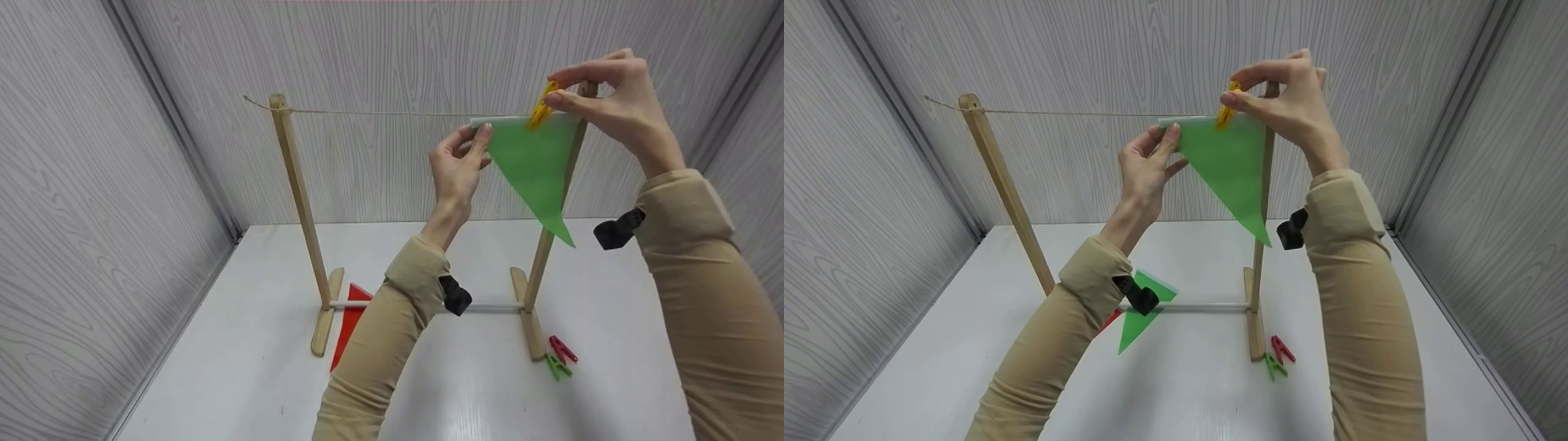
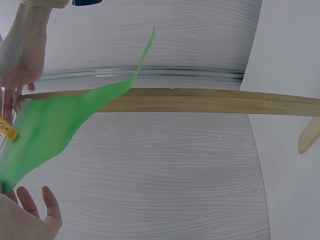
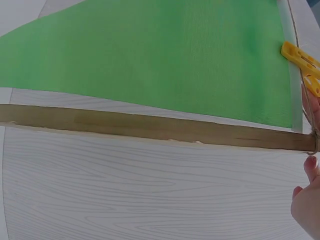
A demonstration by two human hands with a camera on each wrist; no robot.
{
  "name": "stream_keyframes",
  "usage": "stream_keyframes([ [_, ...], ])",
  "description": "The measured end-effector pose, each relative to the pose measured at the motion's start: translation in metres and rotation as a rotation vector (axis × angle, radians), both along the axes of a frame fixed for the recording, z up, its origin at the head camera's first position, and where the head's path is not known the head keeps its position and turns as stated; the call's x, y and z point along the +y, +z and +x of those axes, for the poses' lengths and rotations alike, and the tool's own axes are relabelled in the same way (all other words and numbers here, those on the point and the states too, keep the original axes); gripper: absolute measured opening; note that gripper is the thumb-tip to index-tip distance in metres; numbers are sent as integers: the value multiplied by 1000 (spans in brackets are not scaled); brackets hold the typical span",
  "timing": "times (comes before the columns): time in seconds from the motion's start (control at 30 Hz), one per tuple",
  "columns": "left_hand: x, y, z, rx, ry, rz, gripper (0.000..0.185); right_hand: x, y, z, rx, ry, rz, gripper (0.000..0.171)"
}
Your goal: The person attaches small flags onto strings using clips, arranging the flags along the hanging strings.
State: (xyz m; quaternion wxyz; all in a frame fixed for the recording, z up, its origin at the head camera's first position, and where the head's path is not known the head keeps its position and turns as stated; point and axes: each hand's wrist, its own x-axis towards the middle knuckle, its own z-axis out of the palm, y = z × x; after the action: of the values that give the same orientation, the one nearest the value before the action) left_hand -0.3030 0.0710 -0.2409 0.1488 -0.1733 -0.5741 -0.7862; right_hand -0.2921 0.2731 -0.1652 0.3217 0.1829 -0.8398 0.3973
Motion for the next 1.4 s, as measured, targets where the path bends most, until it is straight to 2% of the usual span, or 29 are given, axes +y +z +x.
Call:
stream_keyframes([
  [0.47,-4,-4,2,16,-24,-14,29,0,-4,-3,13,14,-24,27],
  [0.73,-5,-6,2,-1,-38,-61,35,-1,-5,-2,-14,12,-26,28],
  [1.0,-4,-3,3,4,-5,-34,31,-4,-4,0,-10,-10,34,27],
  [1.27,0,2,4,22,28,3,27,-4,-4,0,11,-25,22,15],
  [1.4,2,5,5,21,52,-2,26,-5,-2,1,11,-33,27,18],
])
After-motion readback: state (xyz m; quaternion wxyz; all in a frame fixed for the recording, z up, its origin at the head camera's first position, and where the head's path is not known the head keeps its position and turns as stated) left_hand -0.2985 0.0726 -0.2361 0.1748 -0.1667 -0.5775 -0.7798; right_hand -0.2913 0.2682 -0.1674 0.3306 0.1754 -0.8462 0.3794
